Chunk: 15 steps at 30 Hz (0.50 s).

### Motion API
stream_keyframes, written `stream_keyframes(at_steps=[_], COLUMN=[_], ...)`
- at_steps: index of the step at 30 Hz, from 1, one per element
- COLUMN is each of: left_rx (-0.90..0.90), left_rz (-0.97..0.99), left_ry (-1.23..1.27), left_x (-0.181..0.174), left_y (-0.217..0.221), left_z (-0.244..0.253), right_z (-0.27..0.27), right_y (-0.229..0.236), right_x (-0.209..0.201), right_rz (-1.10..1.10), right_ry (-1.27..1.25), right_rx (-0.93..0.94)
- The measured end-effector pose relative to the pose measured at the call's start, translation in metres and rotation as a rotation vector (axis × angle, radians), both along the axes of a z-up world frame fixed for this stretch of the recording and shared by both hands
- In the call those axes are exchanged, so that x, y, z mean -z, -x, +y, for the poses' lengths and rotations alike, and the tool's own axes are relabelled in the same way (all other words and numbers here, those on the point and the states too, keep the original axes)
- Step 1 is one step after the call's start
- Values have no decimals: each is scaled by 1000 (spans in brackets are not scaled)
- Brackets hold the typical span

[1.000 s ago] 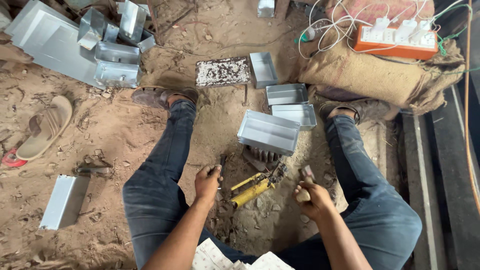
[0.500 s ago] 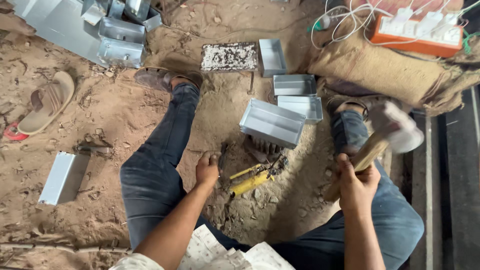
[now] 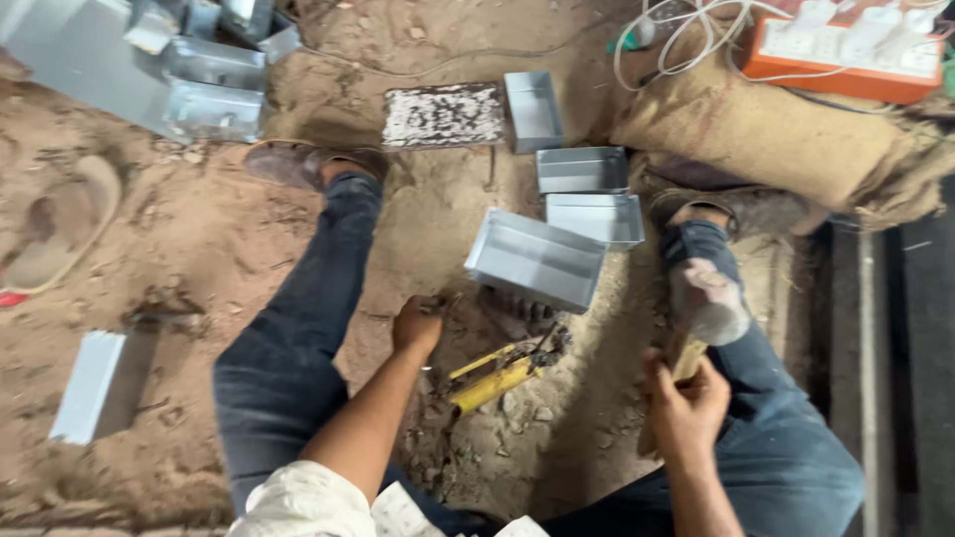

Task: The person sits on the ground and uses a hammer and a metal punch to shape and flatten the edges of small rectangular metal boxes. They repeatedly reposition the boxes and strike them to form the corners and smooth the surfaces.

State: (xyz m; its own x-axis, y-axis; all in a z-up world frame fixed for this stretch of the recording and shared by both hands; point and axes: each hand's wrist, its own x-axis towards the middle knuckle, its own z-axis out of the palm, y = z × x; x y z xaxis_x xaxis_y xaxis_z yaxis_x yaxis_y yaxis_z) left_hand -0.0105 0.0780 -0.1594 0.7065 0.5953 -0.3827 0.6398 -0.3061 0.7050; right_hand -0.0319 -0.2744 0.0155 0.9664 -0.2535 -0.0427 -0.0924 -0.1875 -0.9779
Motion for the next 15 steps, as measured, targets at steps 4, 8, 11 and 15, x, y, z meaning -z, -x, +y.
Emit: stream_keyframes(at_steps=[4,8,11,15], left_rx=[238,297,298,300], left_rz=[258,389,373,410], left_ry=[-282,-323,-318,-359], left_x=[-8,-13,-18,-10], left_y=[-17,4,-6,-6], left_z=[2,-1,-1,1], right_z=[-3,-3,0,-1], right_y=[-8,-1,-12,-12], right_x=[9,8,2,3], right_rz=[26,131,188,158], right_ry=[3,-17,-18,-10], right_rx=[-27,-27,-24,-71])
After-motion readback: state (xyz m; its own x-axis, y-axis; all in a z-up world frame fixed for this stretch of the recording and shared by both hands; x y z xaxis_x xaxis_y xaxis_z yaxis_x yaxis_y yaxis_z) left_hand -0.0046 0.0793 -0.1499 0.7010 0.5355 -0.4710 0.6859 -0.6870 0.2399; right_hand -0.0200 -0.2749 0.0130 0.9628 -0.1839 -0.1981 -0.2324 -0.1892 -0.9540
